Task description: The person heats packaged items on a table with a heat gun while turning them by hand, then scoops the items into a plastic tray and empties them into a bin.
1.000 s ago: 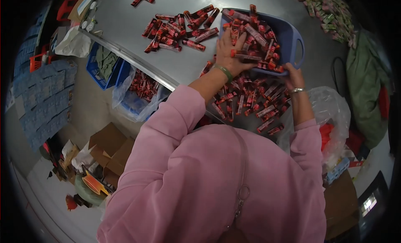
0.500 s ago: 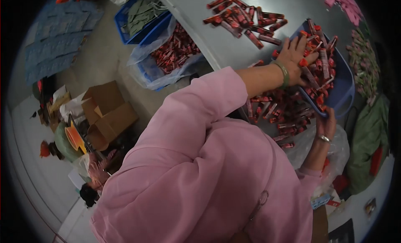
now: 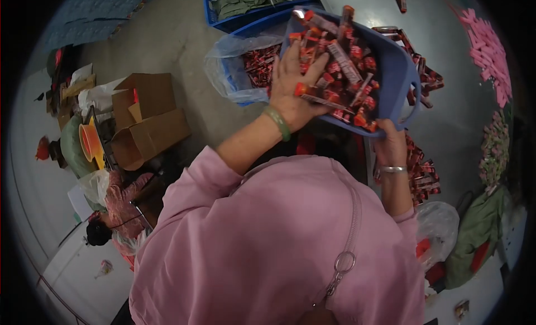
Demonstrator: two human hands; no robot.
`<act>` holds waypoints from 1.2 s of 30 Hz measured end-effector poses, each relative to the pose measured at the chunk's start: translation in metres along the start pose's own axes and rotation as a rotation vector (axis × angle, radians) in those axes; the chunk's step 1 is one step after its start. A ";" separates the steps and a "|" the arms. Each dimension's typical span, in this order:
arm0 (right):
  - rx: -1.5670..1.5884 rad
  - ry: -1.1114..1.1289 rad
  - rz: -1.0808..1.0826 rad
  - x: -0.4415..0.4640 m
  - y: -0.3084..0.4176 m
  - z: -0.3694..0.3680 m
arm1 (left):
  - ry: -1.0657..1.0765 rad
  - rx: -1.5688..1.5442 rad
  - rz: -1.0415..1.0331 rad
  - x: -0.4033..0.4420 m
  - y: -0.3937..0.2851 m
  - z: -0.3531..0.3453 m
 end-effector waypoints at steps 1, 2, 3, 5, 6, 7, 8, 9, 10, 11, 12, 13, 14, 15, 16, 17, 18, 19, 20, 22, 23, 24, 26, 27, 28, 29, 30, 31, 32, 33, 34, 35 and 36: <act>-0.011 0.019 -0.052 0.001 -0.009 -0.025 | -0.046 0.001 0.019 -0.011 0.017 0.009; -0.018 0.025 -0.055 0.008 -0.024 -0.037 | -0.024 0.031 0.083 -0.025 0.031 0.021; -0.065 0.037 -0.100 0.017 -0.047 -0.048 | -0.032 0.030 0.087 -0.039 0.048 0.030; -0.115 0.053 -0.144 0.029 -0.085 -0.060 | -0.004 0.072 0.233 -0.066 0.079 0.036; -0.120 0.085 -0.218 0.035 -0.104 -0.066 | 0.021 0.098 0.281 -0.078 0.090 0.037; -0.123 0.116 -0.292 0.041 -0.122 -0.069 | 0.016 0.098 0.283 -0.088 0.102 0.033; -0.153 0.091 -0.313 0.046 -0.137 -0.071 | 0.044 0.100 0.319 -0.099 0.116 0.026; -0.157 0.088 -0.313 0.049 -0.149 -0.073 | 0.076 0.098 0.356 -0.108 0.131 0.016; -0.161 0.028 -0.344 0.052 -0.159 -0.074 | 0.101 0.077 0.369 -0.116 0.144 0.003; -0.166 -0.034 -0.376 0.056 -0.168 -0.073 | 0.103 0.068 0.371 -0.121 0.156 -0.010; -0.170 -0.040 -0.375 0.064 -0.176 -0.066 | 0.119 0.017 0.372 -0.124 0.165 -0.026; -0.199 -0.078 -0.402 0.072 -0.184 -0.059 | 0.134 -0.034 0.371 -0.128 0.177 -0.040; -0.226 -0.118 -0.429 0.080 -0.190 -0.056 | 0.131 -0.055 0.315 -0.128 0.190 -0.056; -0.229 -0.125 -0.425 0.091 -0.196 -0.054 | 0.132 -0.063 0.311 -0.128 0.205 -0.073; -0.235 -0.169 -0.446 0.104 -0.201 -0.051 | 0.203 -0.106 0.337 -0.124 0.218 -0.090; -0.241 -0.217 -0.469 0.117 -0.204 -0.050 | 0.278 -0.150 0.361 -0.121 0.234 -0.111; -0.311 -0.255 -0.484 0.132 -0.201 -0.058 | 0.344 -0.071 0.278 -0.122 0.266 -0.146; -0.379 -0.295 -0.495 0.151 -0.199 -0.069 | 0.410 -0.358 0.412 -0.112 0.286 -0.163; -0.441 -0.249 -0.479 0.176 -0.205 -0.074 | 0.483 -0.647 0.539 -0.099 0.305 -0.175; -0.591 -0.258 -0.433 0.218 -0.205 -0.096 | 0.364 -0.223 0.389 -0.068 0.343 -0.177; -0.730 -0.274 -0.464 0.237 -0.202 -0.112 | 0.273 -0.052 0.510 -0.063 0.360 -0.181; -0.938 -0.213 -0.423 0.251 -0.194 -0.128 | 0.326 -0.061 0.613 -0.049 0.371 -0.175; -1.343 -0.147 -0.361 0.262 -0.170 -0.159 | 0.337 -0.077 0.689 -0.036 0.400 -0.168; -1.458 -0.169 -0.238 0.271 -0.172 -0.161 | 0.281 -0.091 0.662 -0.033 0.412 -0.170; -1.579 -0.214 -0.148 0.269 -0.169 -0.167 | 0.239 -0.126 0.635 -0.031 0.412 -0.164; -1.698 -0.252 -0.060 0.261 -0.163 -0.174 | 0.196 -0.157 0.615 -0.033 0.406 -0.153; -1.652 -0.274 -0.063 0.252 -0.156 -0.177 | 0.200 -0.157 0.597 -0.037 0.398 -0.146; -1.643 -0.288 -0.057 0.244 -0.157 -0.174 | 0.145 -0.104 0.563 -0.045 0.392 -0.140; -1.644 -0.312 0.141 0.237 -0.159 -0.171 | 0.086 -0.050 0.529 -0.053 0.388 -0.136; -1.636 -0.337 0.340 0.230 -0.160 -0.168 | 0.085 -0.050 0.514 -0.060 0.384 -0.132; -1.627 -0.356 0.344 0.220 -0.157 -0.166 | 0.085 -0.049 0.500 -0.069 0.384 -0.132; -1.632 -0.231 0.415 0.208 -0.154 -0.166 | 0.091 -0.051 0.482 -0.071 0.378 -0.128; -1.632 -0.115 0.481 0.195 -0.151 -0.162 | 0.107 -0.058 0.452 -0.070 0.373 -0.124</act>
Point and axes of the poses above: each hand's wrist, its own x-axis towards the middle knuckle, its own z-axis out of the back of the hand, y = z × x, the point moved 2 cm from there along x, towards the middle knuckle, and after that the axes turned 1 degree about -z, right-handed, at the moved point
